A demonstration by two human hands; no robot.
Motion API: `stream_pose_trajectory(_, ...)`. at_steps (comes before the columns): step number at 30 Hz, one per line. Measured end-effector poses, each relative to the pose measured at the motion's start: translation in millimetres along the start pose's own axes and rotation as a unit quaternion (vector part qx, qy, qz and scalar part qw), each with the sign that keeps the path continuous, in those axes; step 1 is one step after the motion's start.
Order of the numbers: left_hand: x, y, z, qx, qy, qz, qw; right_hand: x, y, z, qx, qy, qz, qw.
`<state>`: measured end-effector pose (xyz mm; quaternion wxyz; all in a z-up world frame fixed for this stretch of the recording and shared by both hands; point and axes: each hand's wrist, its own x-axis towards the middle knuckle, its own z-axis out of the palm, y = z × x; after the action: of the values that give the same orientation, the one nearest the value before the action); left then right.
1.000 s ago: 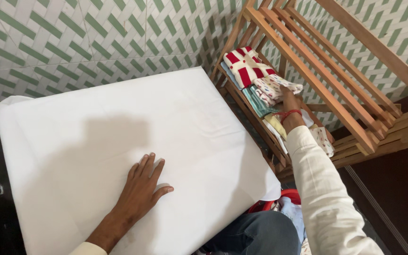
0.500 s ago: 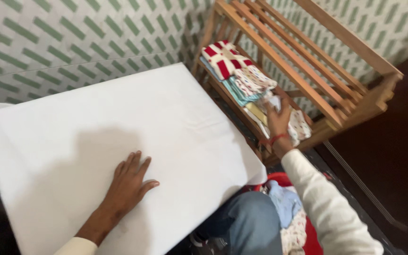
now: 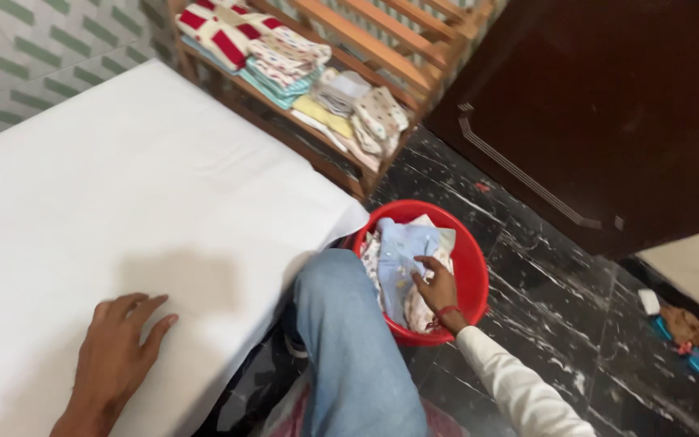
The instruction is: The person folds multiple small garments one by one on a white padded surface. They smooth each item, fold it into a compact rectangle, and place it on a nearby wooden rack. The garments include striped and patterned baby clothes.
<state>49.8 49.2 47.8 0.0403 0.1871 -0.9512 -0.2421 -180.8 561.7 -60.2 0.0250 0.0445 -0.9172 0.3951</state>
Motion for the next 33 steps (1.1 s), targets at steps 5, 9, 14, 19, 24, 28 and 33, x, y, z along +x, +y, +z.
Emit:
stream_pose_trajectory(5,-13,17,-1,0.045,0.005,0.023,0.999,-16,50,18,-0.104,-0.039,-0.096,0.989)
stream_pose_trajectory(9,-23,15,8,0.078,0.036,0.045,0.995,-27,24,25,-0.238,-0.06,-0.056,0.968)
stream_pose_trajectory(14,-34,8,20,0.072,0.084,0.1,0.989,-35,-12,22,-0.352,-0.114,0.017,0.929)
stream_pose_trajectory(19,-35,4,23,0.067,0.074,0.093,0.991,-35,-3,35,-0.424,-0.101,-0.074,0.897)
stream_pose_trajectory(24,-38,6,22,0.064,0.075,0.087,0.991,-26,16,15,-0.361,-0.039,-0.108,0.926)
stream_pose_trajectory(28,-39,6,22,0.053,0.078,0.089,0.992,-20,4,-35,-0.267,0.009,-0.017,0.963)
stream_pose_trajectory(33,-36,4,22,0.041,0.075,0.09,0.992,-14,-47,-101,-0.264,0.098,-0.021,0.959)
